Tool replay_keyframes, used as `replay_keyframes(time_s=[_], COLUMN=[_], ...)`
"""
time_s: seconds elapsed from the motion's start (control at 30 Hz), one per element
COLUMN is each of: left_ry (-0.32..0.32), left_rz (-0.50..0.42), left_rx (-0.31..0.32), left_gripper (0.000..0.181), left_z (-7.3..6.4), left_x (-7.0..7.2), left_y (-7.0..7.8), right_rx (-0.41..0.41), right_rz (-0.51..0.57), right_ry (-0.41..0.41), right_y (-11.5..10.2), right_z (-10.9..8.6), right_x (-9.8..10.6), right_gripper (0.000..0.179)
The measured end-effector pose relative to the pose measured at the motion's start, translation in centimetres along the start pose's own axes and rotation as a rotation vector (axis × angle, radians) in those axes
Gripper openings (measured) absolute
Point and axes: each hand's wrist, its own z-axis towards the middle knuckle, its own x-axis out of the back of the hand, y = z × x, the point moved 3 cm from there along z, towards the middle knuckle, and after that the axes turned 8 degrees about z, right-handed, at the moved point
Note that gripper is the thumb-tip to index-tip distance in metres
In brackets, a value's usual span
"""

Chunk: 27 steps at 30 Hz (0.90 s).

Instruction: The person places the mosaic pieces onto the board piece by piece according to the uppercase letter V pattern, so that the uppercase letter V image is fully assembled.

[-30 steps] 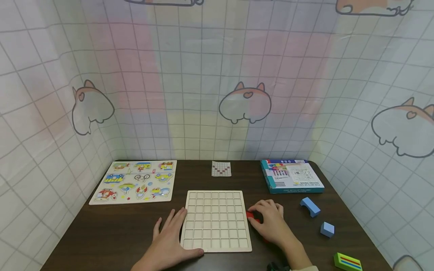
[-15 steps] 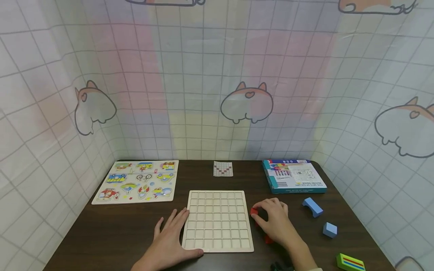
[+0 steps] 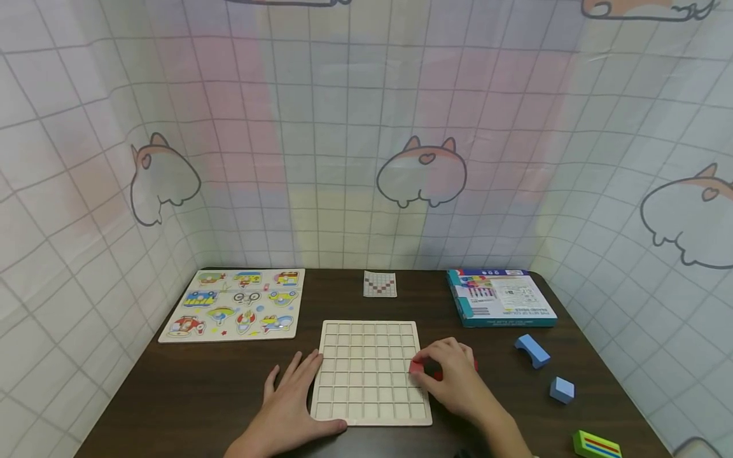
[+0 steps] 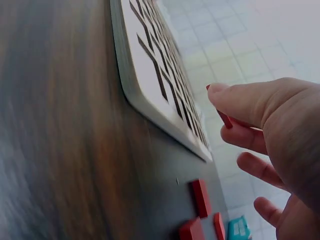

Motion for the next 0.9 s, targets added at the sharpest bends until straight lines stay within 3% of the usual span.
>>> replay_keyframes(time_s=[0.27, 0.63, 0.9], left_ry=[-0.004, -0.012, -0.008], left_rz=[-0.007, -0.010, -0.013], left_rx=[0.003, 0.005, -0.003], left_gripper=[0.142, 0.142, 0.141], left_z=[0.0, 0.0, 0.1], left_x=[0.0, 0.0, -0.1], left_y=[0.1, 0.1, 0.1], right_rx=[0.055, 0.199, 0.187], right_rz=[0.023, 0.091, 0.067], right_ry=[-0.049, -0.059, -0.106], right_y=[-2.0, -4.6, -5.2], right_z=[-0.3, -0.6, -0.6], right_x=[-1.3, -3.3, -4.2], right_gripper=[0.018, 0.016, 0.011])
